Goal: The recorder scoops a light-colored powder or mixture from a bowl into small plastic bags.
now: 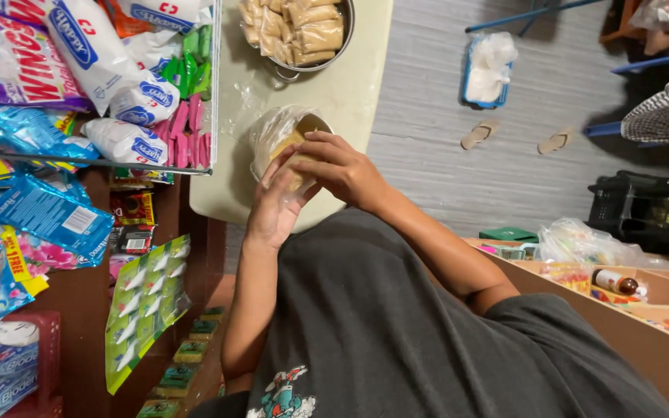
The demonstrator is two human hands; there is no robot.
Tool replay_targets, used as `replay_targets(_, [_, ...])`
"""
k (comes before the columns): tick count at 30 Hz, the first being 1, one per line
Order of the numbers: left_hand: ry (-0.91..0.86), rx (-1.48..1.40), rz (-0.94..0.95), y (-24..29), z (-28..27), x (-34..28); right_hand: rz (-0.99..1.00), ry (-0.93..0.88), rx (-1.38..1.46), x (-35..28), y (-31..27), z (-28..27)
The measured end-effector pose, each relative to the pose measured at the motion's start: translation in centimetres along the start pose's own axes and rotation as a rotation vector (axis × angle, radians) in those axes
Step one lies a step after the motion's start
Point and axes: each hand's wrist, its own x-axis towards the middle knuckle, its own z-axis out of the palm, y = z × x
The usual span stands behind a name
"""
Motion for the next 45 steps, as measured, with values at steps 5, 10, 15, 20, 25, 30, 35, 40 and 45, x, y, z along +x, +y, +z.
replay_targets(5, [-0.021,-0.056,-0.017,-0.4,-1.0,0.6,0.089,-0.030,0.348,0.2,-0.1,-2.1])
replay_targets(10, [-0.122,-0.008,0.043,0.5,-0.4,0.2,0.518,-0.044,0.887,0.6,0.5,-2.7])
replay_targets(15, [-0.222,0.112,-0.003,0.4,-1.4,0.3,0.729,-0.288,1.034,0.3,1.1,-2.3])
replay_targets(20, [-0.188,0.101,0.051,-0.4,-2.9,0.4,0.708,-0.257,0.977,0.9,0.9,-2.1])
replay_targets(25, [-0.109,0.025,0.091,-3.9,-7.2,1.6,0.676,-0.224,0.769,2.3,-1.1,-3.0])
replay_targets(30, [-0.153,-0.186,0.160,-5.6,-7.3,1.8,0.569,-0.277,0.358,3.6,-3.3,-3.3])
replay_targets(35, [0.029,-0.129,0.253,-8.6,-11.0,2.4,0.530,-0.235,0.335,3.3,-2.1,-2.4])
replay_targets(40, [0.112,0.023,0.308,-7.2,-10.5,1.7,0.650,-0.244,0.429,3.1,-0.8,-1.8])
replay_targets(45, [0.002,-0.077,0.254,-4.7,-7.7,0.9,0.692,-0.208,0.648,2.6,0.4,-1.1])
